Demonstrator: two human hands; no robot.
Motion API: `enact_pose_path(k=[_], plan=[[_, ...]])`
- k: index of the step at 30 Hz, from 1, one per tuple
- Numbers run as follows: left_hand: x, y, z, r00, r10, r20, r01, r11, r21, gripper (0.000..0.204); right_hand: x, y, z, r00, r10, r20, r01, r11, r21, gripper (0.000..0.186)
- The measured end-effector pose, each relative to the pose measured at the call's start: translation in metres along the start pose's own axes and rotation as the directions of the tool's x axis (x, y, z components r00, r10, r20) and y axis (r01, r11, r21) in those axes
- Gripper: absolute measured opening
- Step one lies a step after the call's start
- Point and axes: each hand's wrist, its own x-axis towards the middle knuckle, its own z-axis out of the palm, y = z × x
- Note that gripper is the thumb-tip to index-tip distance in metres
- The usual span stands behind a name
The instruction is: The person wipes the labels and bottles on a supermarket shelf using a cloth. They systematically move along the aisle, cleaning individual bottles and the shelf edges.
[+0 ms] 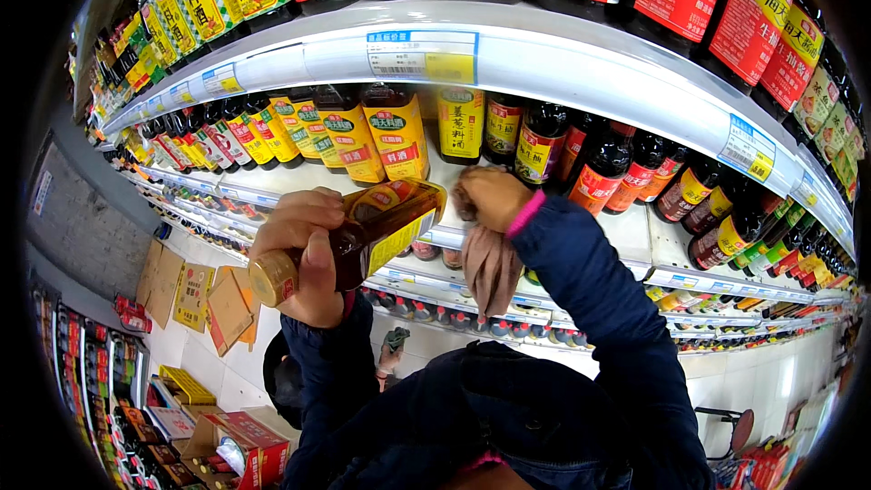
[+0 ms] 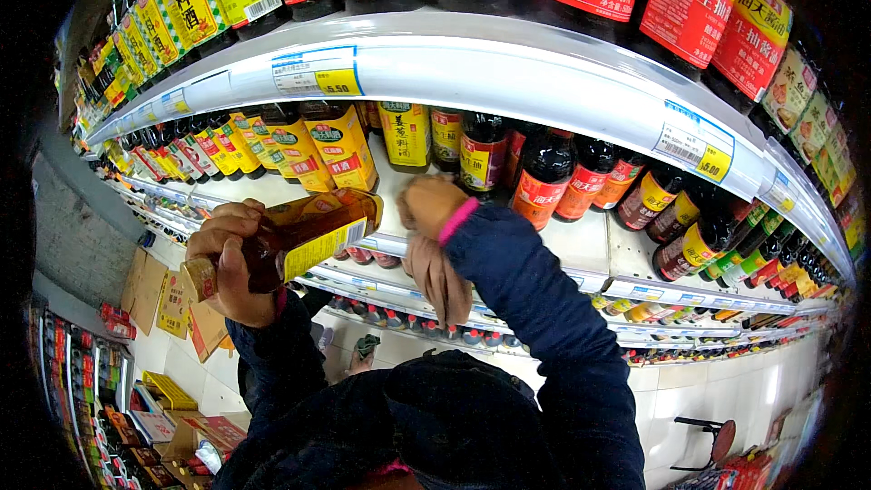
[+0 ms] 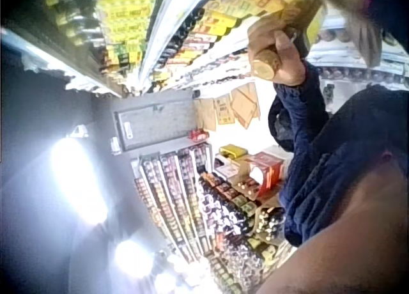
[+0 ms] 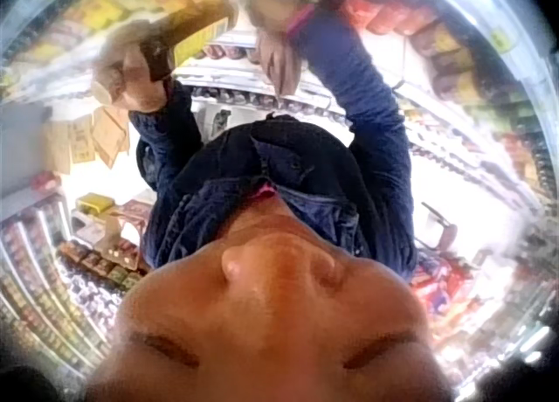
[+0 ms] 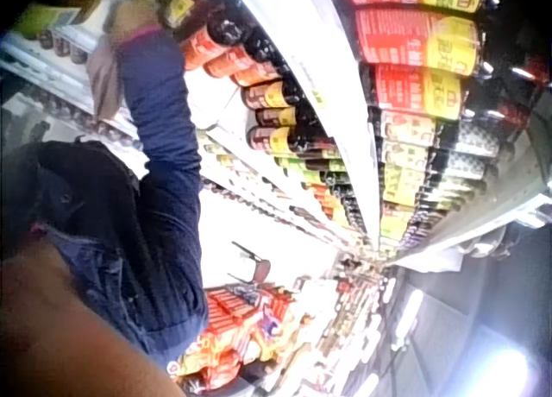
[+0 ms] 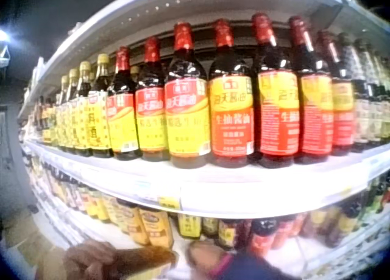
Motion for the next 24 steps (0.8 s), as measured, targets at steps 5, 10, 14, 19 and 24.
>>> enact_pose_path(k=[5,10,14,19,24], plan=[[-0.001,0.007,-0.002,1.000,-0.006,-0.006,0.006,1.000,-0.022,0.008,-0.001,-0.003,0.006,0.984,-0.093,-0.153,0.082,0.994,-0.074,0.020],[0.005,0.005,0.012,1.000,-0.016,-0.001,0.016,0.999,0.031,0.005,0.011,-0.010,0.010,0.945,-0.122,-0.305,0.114,0.993,-0.043,0.012],[0.007,-0.003,0.028,0.999,-0.022,0.047,0.021,1.000,0.021,0.003,-0.038,-0.010,0.003,0.896,0.021,-0.443,0.016,0.997,0.078,0.024],[0.005,-0.024,0.057,0.987,-0.061,0.152,0.047,0.995,0.089,0.010,-0.112,-0.055,-0.035,0.678,0.071,-0.732,0.148,0.962,0.230,0.042],[0.007,-0.052,0.097,0.958,-0.269,0.097,0.249,0.952,0.180,0.006,-0.160,-0.065,-0.051,0.689,0.134,-0.712,0.182,0.919,0.349,0.051]])
